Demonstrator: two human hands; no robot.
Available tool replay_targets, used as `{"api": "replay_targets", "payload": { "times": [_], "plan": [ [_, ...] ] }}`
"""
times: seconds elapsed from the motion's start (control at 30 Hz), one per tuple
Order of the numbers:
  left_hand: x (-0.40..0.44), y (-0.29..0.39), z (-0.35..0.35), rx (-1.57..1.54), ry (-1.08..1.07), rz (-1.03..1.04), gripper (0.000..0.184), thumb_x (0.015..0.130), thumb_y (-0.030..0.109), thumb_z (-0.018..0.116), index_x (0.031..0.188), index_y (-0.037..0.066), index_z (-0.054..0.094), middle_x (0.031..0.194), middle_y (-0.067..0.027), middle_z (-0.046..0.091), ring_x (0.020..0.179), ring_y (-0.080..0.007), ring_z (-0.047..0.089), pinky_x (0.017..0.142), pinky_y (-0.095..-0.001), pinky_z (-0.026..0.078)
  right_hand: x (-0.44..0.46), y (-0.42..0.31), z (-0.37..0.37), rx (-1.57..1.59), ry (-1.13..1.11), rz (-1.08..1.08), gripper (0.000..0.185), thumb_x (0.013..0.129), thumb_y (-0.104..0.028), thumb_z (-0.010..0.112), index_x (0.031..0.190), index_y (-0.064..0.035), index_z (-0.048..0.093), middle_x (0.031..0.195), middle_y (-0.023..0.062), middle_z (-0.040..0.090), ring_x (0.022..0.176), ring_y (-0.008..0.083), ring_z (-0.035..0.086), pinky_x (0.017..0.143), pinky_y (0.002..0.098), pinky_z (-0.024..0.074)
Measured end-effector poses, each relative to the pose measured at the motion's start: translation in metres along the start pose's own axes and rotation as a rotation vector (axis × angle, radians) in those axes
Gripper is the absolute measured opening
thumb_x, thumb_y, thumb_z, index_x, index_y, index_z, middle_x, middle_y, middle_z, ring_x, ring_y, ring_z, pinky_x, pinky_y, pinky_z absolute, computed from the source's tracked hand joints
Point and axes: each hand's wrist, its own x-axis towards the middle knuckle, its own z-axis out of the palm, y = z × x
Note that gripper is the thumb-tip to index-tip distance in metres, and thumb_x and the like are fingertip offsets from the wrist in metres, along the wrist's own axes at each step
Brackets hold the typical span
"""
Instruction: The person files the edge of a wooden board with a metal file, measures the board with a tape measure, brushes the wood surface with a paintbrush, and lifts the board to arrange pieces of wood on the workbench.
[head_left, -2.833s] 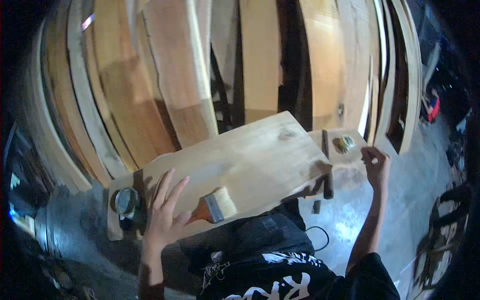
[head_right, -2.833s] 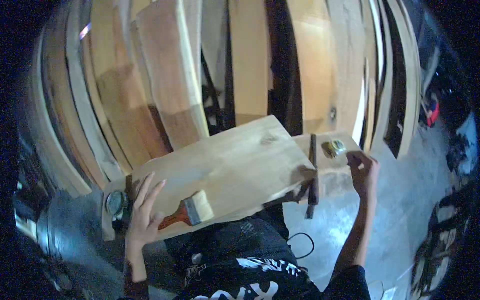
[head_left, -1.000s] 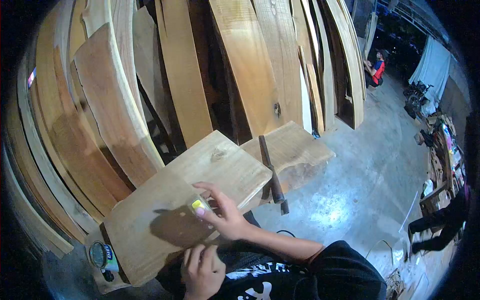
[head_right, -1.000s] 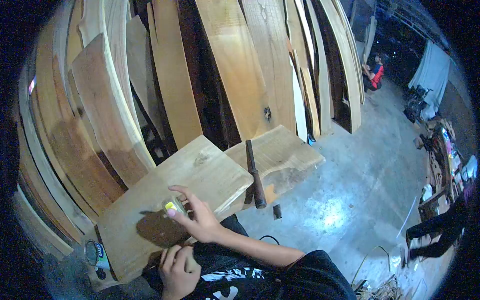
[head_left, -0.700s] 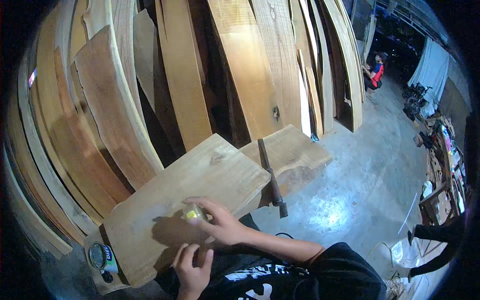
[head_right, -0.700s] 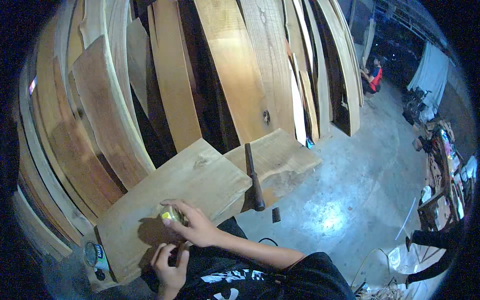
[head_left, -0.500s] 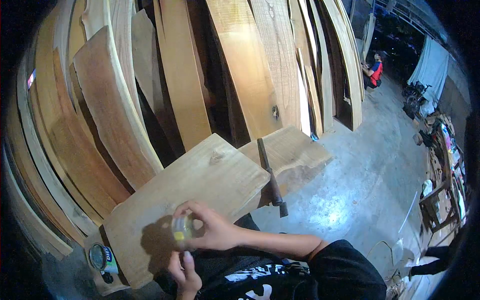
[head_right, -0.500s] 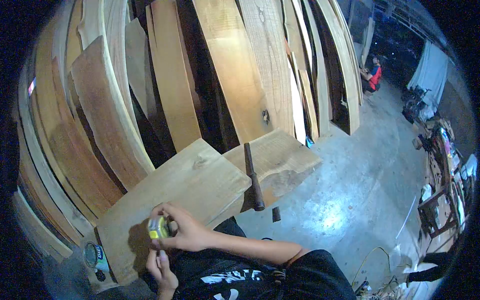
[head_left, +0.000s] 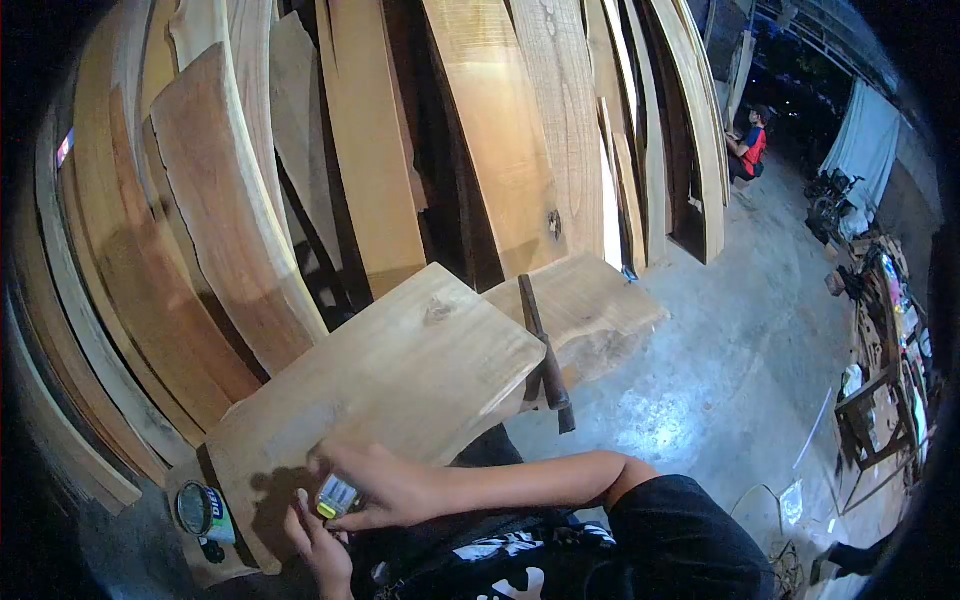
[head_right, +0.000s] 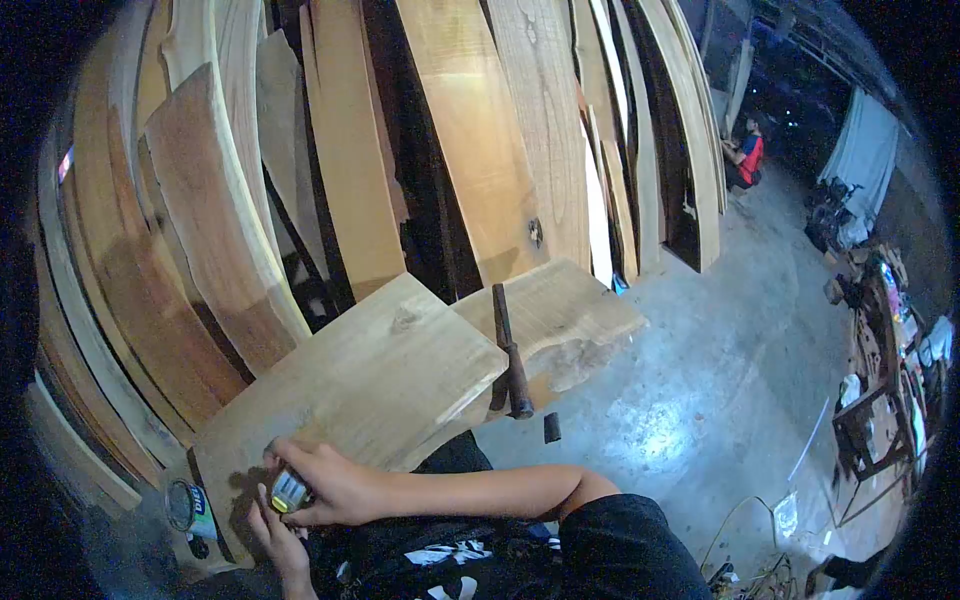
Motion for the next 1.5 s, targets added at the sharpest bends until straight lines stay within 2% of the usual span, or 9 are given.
{"api": "replay_targets", "payload": {
  "times": [0.13, 0.4, 0.5, 0.6, 0.7, 0.93, 1.23, 1.37, 1.5],
  "plan": [
    [0.003, 0.012, 0.002, -0.371, -0.074, -0.143, 0.042, 0.1, 0.044, 0.053, 0.118, 0.006, 0.052, 0.089, -0.0023, 0.049, 0.053, -0.0071, 0.039, 0.042, -0.0217, 0.034, 0.001, 0.003, -0.001, -0.281, 0.082, -0.137, 0.054, 0.073, -0.014, 0.079, 0.117, 0.0019, 0.052, 0.1, 0.0241, 0.059, 0.094, 0.0447, 0.061, 0.079, 0.0466, 0.0512],
    [0.025, 0.024, -0.053, 0.019, -0.004, 0.154, 0.027, 0.101, 0.027, 0.055, 0.081, 0.012, 0.044, 0.069, 0.0056, 0.039, 0.049, -0.0016, 0.031, 0.041, -0.0192, 0.021, -0.014, 0.005, -0.083, -0.508, 0.226, -0.022, 0.061, 0.071, -0.02, 0.085, 0.121, -0.0018, 0.056, 0.104, 0.0197, 0.064, 0.094, 0.0316, 0.065, 0.082, 0.0404, 0.0522],
    [0.024, 0.015, -0.073, 0.189, -0.202, 0.165, 0.023, 0.101, 0.028, 0.055, 0.086, 0.012, 0.05, 0.071, 0.0061, 0.038, 0.049, 0.0002, 0.027, 0.04, -0.0193, 0.018, -0.035, -0.002, -0.118, -0.442, 0.306, 0.158, 0.069, 0.067, -0.025, 0.089, 0.124, -0.0049, 0.058, 0.102, 0.0149, 0.067, 0.094, 0.0245, 0.066, 0.082, 0.0378, 0.0519],
    [0.012, 0.048, -0.082, 0.1, -0.017, -0.023, 0.038, 0.097, 0.026, 0.062, 0.127, 0.003, 0.058, 0.086, -0.0065, 0.059, 0.069, -0.0177, 0.054, 0.064, -0.0314, 0.045, -0.06, 0.015, -0.156, -0.453, 0.405, 0.145, 0.069, 0.067, -0.022, 0.09, 0.124, -0.0039, 0.057, 0.1, 0.0094, 0.067, 0.093, 0.0171, 0.064, 0.084, 0.033, 0.0513],
    [0.022, 0.027, -0.108, -0.002, 0.131, -0.136, 0.057, 0.1, 0.034, 0.058, 0.145, 0.002, 0.044, 0.085, 0.0, 0.048, 0.063, -0.0085, 0.034, 0.06, -0.0251, 0.033, -0.086, 0.013, -0.192, -0.408, 0.489, 0.172, 0.067, 0.069, -0.017, 0.089, 0.125, -0.0022, 0.055, 0.103, 0.0056, 0.066, 0.095, 0.0158, 0.063, 0.087, 0.0314, 0.0513],
    [0.009, 0.023, -0.138, 0.108, 0.133, -0.113, 0.059, 0.1, 0.038, 0.057, 0.145, 0.002, 0.044, 0.078, 0.0014, 0.043, 0.062, -0.0097, 0.033, 0.057, -0.0265, 0.033, -0.127, 0.027, -0.243, -0.254, 0.808, 0.098, 0.073, 0.065, -0.003, 0.089, 0.127, -0.0043, 0.05, 0.11, 0.0064, 0.062, 0.105, 0.015, 0.061, 0.09, 0.0298, 0.0517],
    [-0.001, -0.016, -0.157, 0.158, 0.266, -0.179, 0.066, 0.1, 0.048, 0.05, 0.141, -0.003, 0.045, 0.084, -0.004, 0.047, 0.073, -0.015, 0.041, 0.067, -0.0323, 0.038, -0.136, 0.043, -0.252, -0.569, 0.772, 0.121, 0.065, 0.071, -0.005, 0.086, 0.126, -0.0026, 0.051, 0.118, 0.0121, 0.063, 0.112, 0.0211, 0.061, 0.085, 0.035, 0.0581],
    [0.01, -0.029, -0.158, 0.323, 0.316, -0.162, 0.068, 0.102, 0.047, 0.046, 0.149, 0.0, 0.036, 0.122, -0.0167, 0.056, 0.081, -0.0225, 0.05, 0.073, -0.0377, 0.043, -0.135, 0.04, -0.233, -0.633, 0.787, 0.176, 0.058, 0.075, -0.005, 0.081, 0.127, -0.0003, 0.054, 0.12, 0.0164, 0.064, 0.113, 0.0236, 0.062, 0.082, 0.038, 0.06],
    [0.025, -0.07, -0.192, 0.837, 0.179, 0.044, 0.07, 0.101, 0.051, 0.043, 0.15, 0.001, 0.034, 0.144, -0.0244, 0.045, 0.115, -0.0344, 0.053, 0.094, -0.0437, 0.045, -0.134, 0.032, -0.233, -0.743, 0.741, 0.195, 0.059, 0.075, -0.008, 0.081, 0.127, 0.0, 0.054, 0.12, 0.0166, 0.065, 0.109, 0.0238, 0.064, 0.081, 0.0369, 0.0596]
  ]
}}
